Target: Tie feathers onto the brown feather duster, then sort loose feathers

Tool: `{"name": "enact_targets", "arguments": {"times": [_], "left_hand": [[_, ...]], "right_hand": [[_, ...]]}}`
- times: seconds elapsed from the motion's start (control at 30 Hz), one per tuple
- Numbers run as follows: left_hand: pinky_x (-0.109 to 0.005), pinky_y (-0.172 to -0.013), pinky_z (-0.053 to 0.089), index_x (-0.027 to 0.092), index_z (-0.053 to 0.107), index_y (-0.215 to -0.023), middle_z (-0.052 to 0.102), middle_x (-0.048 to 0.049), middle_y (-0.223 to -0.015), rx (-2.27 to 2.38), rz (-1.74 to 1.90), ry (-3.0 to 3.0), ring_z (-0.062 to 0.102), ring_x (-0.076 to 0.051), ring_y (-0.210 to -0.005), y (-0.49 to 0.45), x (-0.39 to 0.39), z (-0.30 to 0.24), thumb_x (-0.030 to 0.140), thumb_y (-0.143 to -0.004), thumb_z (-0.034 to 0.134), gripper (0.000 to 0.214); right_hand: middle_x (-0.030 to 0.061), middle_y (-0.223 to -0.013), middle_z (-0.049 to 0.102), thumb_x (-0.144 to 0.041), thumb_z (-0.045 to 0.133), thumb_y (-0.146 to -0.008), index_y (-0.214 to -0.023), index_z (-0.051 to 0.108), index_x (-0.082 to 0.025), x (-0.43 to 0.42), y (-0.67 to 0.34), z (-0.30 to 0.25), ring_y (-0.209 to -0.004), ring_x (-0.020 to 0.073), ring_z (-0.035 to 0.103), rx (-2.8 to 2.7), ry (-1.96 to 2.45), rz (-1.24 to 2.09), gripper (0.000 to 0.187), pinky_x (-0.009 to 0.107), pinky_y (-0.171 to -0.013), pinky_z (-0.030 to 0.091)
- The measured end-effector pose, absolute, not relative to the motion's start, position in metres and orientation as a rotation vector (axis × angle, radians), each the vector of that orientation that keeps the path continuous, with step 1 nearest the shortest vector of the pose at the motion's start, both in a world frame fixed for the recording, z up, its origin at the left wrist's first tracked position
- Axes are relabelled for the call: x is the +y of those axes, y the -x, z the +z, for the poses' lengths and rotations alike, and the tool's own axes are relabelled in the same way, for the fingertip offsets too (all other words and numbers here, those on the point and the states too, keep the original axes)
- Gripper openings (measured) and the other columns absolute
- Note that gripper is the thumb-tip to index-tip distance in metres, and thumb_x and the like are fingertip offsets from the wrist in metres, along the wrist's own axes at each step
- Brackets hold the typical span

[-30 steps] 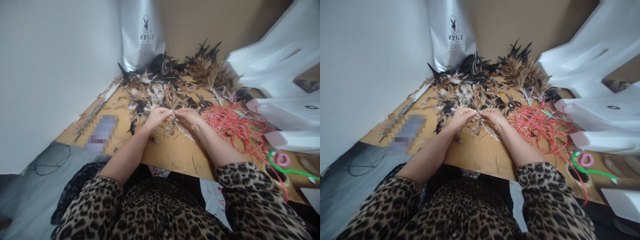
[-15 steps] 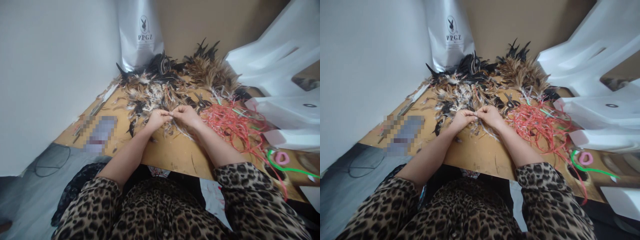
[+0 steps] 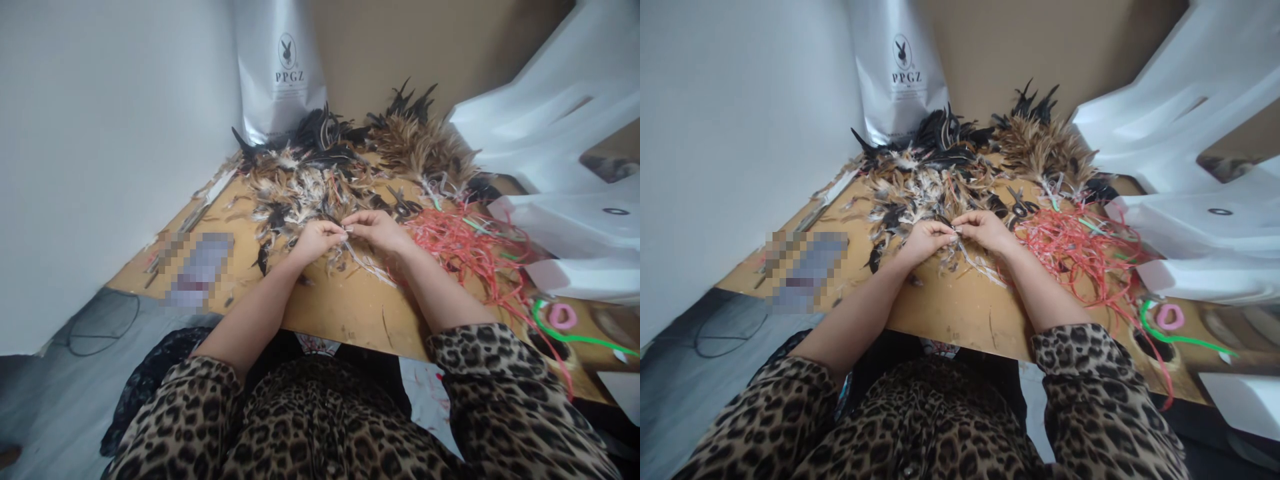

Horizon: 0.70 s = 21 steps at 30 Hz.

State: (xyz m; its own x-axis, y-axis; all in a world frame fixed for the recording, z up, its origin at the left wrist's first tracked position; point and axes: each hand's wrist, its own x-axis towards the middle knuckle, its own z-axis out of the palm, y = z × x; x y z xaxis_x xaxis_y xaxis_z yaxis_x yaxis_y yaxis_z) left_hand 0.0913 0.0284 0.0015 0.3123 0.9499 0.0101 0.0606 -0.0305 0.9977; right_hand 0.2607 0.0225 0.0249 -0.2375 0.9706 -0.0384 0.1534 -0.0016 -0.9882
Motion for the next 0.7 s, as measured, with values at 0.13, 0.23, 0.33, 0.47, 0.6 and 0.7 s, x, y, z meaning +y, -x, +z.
{"name": "enact_targets", "arguments": {"times": [0.13, 0.23, 0.33, 0.47, 0.6, 0.7], "left_hand": [[-0.018, -0.045, 0.038, 0.01, 0.068, -0.072, 0.058, 0.0005, -0.051, 0.985, 0.947, -1.45, 0.049, -0.006, -0.044, -0.0898, 0.0292, -0.0007, 0.024, -0.06, 0.073, 0.019], [-0.018, -0.046, 0.04, 0.01, 0.067, -0.072, 0.059, 0.0001, -0.052, 0.964, 0.934, -1.463, 0.051, -0.006, -0.045, -0.0889, 0.0307, -0.0027, 0.025, -0.06, 0.073, 0.019], [-0.019, -0.047, 0.042, 0.01, 0.067, -0.073, 0.061, -0.0004, -0.054, 0.95, 0.926, -1.414, 0.052, -0.006, -0.045, -0.0884, 0.0312, -0.0015, 0.026, -0.06, 0.074, 0.021], [-0.019, -0.05, 0.045, 0.01, 0.065, -0.071, 0.063, -0.0015, -0.057, 0.891, 0.953, -1.303, 0.054, -0.007, -0.048, -0.0878, 0.0315, 0.0019, 0.026, -0.057, 0.076, 0.024], [-0.017, -0.051, 0.044, 0.01, 0.064, -0.07, 0.063, -0.0012, -0.058, 0.858, 0.989, -1.142, 0.056, -0.006, -0.051, -0.0864, 0.0329, 0.0026, 0.022, -0.055, 0.078, 0.024], [-0.016, -0.051, 0.042, 0.01, 0.063, -0.072, 0.063, -0.0009, -0.058, 0.842, 0.974, -1.022, 0.056, -0.005, -0.051, -0.0851, 0.0338, 0.0022, 0.017, -0.056, 0.076, 0.022]], "right_hand": [[0.0009, -0.069, 0.066, -0.032, 0.072, -0.062, -0.08, 0.068, -0.014, 0.0211, -0.2598, 0.0272, -0.059, 0.0094, 0.054, -1.55, 1.223, 1.306, 0.026, 0.023, -0.061, 0.042], [0.0001, -0.064, 0.063, -0.035, 0.071, -0.062, -0.073, 0.066, -0.013, 0.0203, -0.2585, 0.0276, -0.057, 0.0089, 0.051, -1.567, 1.248, 1.244, 0.024, 0.023, -0.059, 0.04], [-0.0011, -0.06, 0.059, -0.039, 0.07, -0.063, -0.07, 0.062, -0.013, 0.0193, -0.2575, 0.027, -0.054, 0.0082, 0.047, -1.576, 1.234, 1.226, 0.027, 0.023, -0.055, 0.036], [-0.0056, -0.048, 0.046, -0.044, 0.067, -0.066, -0.069, 0.057, -0.014, 0.0177, -0.2566, 0.0271, -0.045, 0.0054, 0.033, -1.548, 1.178, 1.324, 0.032, 0.022, -0.047, 0.024], [-0.0073, -0.047, 0.039, -0.046, 0.067, -0.067, -0.068, 0.055, -0.015, 0.0157, -0.2553, 0.0295, -0.043, 0.0046, 0.028, -1.517, 1.123, 1.376, 0.034, 0.023, -0.045, 0.017], [-0.0065, -0.049, 0.042, -0.045, 0.068, -0.067, -0.07, 0.056, -0.014, 0.0143, -0.2555, 0.0314, -0.044, 0.0046, 0.029, -1.562, 1.142, 1.368, 0.034, 0.022, -0.046, 0.018]]}}
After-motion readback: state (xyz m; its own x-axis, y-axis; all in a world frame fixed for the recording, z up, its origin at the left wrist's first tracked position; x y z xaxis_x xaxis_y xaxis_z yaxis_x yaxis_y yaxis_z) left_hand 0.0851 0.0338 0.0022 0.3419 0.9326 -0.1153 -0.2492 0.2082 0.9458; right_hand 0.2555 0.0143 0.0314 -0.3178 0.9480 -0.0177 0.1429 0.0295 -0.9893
